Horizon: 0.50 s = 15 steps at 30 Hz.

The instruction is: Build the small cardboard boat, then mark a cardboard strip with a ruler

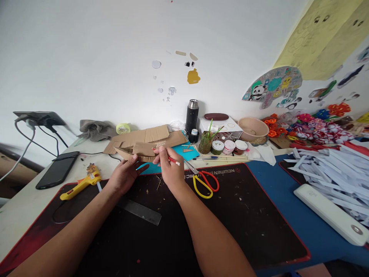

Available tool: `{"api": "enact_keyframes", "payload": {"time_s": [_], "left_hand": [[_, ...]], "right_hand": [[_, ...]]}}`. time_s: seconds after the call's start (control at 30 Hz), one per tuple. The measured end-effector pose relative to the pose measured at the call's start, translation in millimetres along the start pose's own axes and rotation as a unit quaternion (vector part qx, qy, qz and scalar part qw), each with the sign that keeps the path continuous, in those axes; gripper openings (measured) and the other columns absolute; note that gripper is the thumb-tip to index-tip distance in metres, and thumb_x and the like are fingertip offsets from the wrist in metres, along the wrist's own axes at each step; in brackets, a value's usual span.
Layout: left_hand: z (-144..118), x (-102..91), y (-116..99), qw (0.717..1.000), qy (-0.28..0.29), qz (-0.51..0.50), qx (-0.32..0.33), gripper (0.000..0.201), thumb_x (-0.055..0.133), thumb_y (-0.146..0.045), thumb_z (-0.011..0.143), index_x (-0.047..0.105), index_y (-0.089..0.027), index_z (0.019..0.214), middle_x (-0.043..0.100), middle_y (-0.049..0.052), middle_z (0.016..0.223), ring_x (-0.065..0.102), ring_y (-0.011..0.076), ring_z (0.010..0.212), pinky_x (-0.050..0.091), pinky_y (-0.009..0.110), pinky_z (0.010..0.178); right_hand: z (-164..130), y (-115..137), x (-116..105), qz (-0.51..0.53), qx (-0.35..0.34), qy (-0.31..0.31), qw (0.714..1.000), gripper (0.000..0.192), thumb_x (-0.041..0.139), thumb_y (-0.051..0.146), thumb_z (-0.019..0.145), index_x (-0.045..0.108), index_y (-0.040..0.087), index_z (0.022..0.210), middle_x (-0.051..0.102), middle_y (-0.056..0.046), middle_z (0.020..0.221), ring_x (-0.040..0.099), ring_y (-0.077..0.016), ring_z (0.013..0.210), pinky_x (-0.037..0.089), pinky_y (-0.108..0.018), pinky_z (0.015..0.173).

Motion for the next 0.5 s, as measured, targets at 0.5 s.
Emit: {"api": "enact_keyframes", "payload": {"time_s": [0.5], "left_hand": [[-1.8,3.3,-0.8,1.000,0.008,0.021,-0.005,0.065,0.108,-0.051,0.067,0.075,-0.023,0.116,0.078,0.011,0.136,0.073,0.0354,0.125,0.064,0.053,0.101]], "right_hand": [[-2.0,2.0,1.8,0.014,-0.011,0.011,1.000,0.061,0.058,0.078,0.109,0.080,0.023,0.095,0.077,-0.004,0.071,0.076,-0.0199,0.067,0.061,-0.030,0.061]]}}
Point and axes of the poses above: each hand's wrist, its own z-axis towards the middle knuckle, its own x-axis out of the palm, y = z × x, the point moved 5 cm from there along z, towards the middle knuckle
